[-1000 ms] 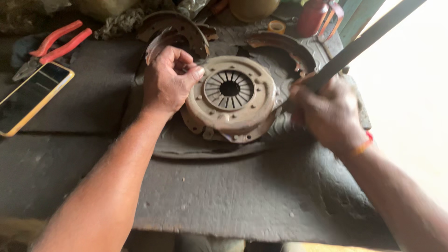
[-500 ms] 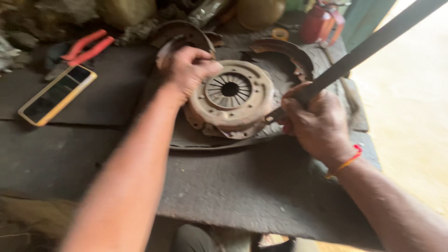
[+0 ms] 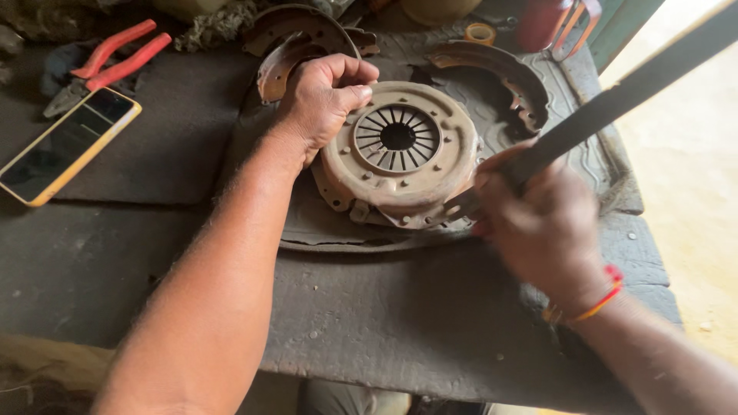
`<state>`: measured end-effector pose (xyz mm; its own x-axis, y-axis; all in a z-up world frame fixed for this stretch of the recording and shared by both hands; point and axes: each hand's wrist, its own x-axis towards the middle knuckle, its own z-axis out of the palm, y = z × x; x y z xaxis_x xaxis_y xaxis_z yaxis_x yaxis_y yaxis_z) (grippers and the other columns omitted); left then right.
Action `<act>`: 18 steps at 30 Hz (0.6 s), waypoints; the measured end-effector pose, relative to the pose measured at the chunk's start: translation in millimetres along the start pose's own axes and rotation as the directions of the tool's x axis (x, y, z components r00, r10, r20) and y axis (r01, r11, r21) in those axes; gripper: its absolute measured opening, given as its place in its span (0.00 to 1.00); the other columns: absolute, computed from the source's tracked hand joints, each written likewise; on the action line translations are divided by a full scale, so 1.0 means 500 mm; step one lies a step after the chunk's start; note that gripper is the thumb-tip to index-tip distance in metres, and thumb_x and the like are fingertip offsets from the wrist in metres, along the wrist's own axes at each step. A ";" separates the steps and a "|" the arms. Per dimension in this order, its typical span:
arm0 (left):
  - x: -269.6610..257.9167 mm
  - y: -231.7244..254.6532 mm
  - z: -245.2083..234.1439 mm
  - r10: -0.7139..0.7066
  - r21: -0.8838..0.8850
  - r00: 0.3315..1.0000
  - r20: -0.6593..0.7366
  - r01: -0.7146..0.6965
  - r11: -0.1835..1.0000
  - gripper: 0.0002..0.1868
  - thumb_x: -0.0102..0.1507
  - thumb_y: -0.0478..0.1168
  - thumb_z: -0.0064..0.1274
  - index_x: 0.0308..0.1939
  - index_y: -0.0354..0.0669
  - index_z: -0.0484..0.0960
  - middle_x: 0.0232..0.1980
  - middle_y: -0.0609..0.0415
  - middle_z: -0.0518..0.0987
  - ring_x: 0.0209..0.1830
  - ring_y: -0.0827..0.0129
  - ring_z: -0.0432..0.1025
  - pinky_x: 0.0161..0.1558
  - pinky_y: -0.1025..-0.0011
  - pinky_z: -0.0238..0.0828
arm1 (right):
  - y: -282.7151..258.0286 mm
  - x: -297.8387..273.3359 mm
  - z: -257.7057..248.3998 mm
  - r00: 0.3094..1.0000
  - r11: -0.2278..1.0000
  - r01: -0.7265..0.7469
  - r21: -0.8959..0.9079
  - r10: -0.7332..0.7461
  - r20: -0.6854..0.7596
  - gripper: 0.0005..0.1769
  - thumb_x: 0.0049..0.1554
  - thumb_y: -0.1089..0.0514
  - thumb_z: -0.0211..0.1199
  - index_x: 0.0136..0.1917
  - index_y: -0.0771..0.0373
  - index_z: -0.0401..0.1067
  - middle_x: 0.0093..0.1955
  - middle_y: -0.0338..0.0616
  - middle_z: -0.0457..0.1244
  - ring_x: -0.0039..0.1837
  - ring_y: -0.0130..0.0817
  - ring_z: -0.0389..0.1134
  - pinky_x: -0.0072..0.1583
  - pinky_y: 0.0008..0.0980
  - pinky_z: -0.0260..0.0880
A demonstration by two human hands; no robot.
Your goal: The person cleans and probes the holes and surfaces of a clutch pressure plate and brake shoes using a thin metal tool by hand on a workbench.
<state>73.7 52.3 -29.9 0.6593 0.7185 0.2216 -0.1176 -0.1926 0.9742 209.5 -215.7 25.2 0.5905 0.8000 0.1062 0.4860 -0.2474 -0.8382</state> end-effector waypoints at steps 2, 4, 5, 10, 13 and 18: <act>-0.003 0.009 0.004 -0.013 0.031 0.999 -0.034 0.014 0.999 0.07 0.61 0.31 0.56 0.43 0.38 0.83 0.38 0.60 0.81 0.36 0.80 0.74 0.43 0.79 0.76 | 0.002 -0.004 0.001 1.000 0.998 0.026 0.051 -0.026 -0.002 0.05 0.59 0.62 0.61 0.47 0.66 0.75 0.32 0.42 0.69 0.31 0.25 0.71 0.34 0.26 0.71; -0.006 0.007 0.007 -0.037 0.050 0.995 -0.089 0.042 0.998 0.05 0.60 0.30 0.57 0.40 0.39 0.82 0.36 0.60 0.80 0.35 0.79 0.74 0.42 0.79 0.77 | 0.007 0.018 -0.009 0.999 0.976 0.001 0.216 -0.008 0.034 0.05 0.60 0.62 0.60 0.49 0.65 0.74 0.34 0.39 0.69 0.32 0.23 0.69 0.34 0.25 0.71; -0.001 0.003 0.011 -0.020 0.054 0.995 -0.099 0.025 0.998 0.05 0.60 0.30 0.56 0.40 0.39 0.82 0.35 0.60 0.80 0.34 0.79 0.73 0.41 0.79 0.76 | 0.010 0.023 -0.011 1.000 0.973 0.007 0.231 -0.007 -0.005 0.05 0.61 0.62 0.59 0.49 0.66 0.74 0.35 0.40 0.68 0.32 0.24 0.68 0.34 0.25 0.71; 0.006 -0.020 0.028 0.043 0.001 0.991 -0.124 -0.043 0.999 0.06 0.58 0.28 0.55 0.38 0.40 0.80 0.34 0.61 0.78 0.33 0.78 0.73 0.38 0.78 0.75 | 0.015 -0.009 0.002 0.996 0.997 0.075 -0.018 -0.074 0.039 0.05 0.60 0.63 0.60 0.44 0.67 0.74 0.31 0.43 0.69 0.30 0.26 0.71 0.34 0.26 0.71; -0.005 -0.011 0.035 -0.005 0.107 0.973 -0.233 0.030 0.994 0.06 0.58 0.29 0.56 0.37 0.41 0.81 0.32 0.62 0.76 0.31 0.78 0.70 0.35 0.78 0.71 | 0.022 0.034 -0.015 1.000 0.968 0.009 0.253 -0.007 -0.008 0.05 0.61 0.63 0.59 0.51 0.65 0.72 0.34 0.41 0.67 0.31 0.25 0.66 0.32 0.25 0.69; -0.011 -0.002 0.055 0.037 0.164 0.950 -0.310 0.015 0.986 0.06 0.57 0.29 0.55 0.37 0.41 0.81 0.32 0.61 0.78 0.32 0.77 0.72 0.35 0.77 0.71 | 0.032 0.036 -0.019 1.000 0.996 0.019 0.092 -0.021 0.013 0.05 0.62 0.63 0.58 0.48 0.66 0.73 0.33 0.42 0.69 0.30 0.26 0.69 0.32 0.26 0.69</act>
<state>90.5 30.0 -33.3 0.3921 0.8826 0.2594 0.0162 -0.2886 0.9573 234.1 -210.6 18.6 0.5721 0.8118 0.1166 0.4362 -0.1808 -0.8815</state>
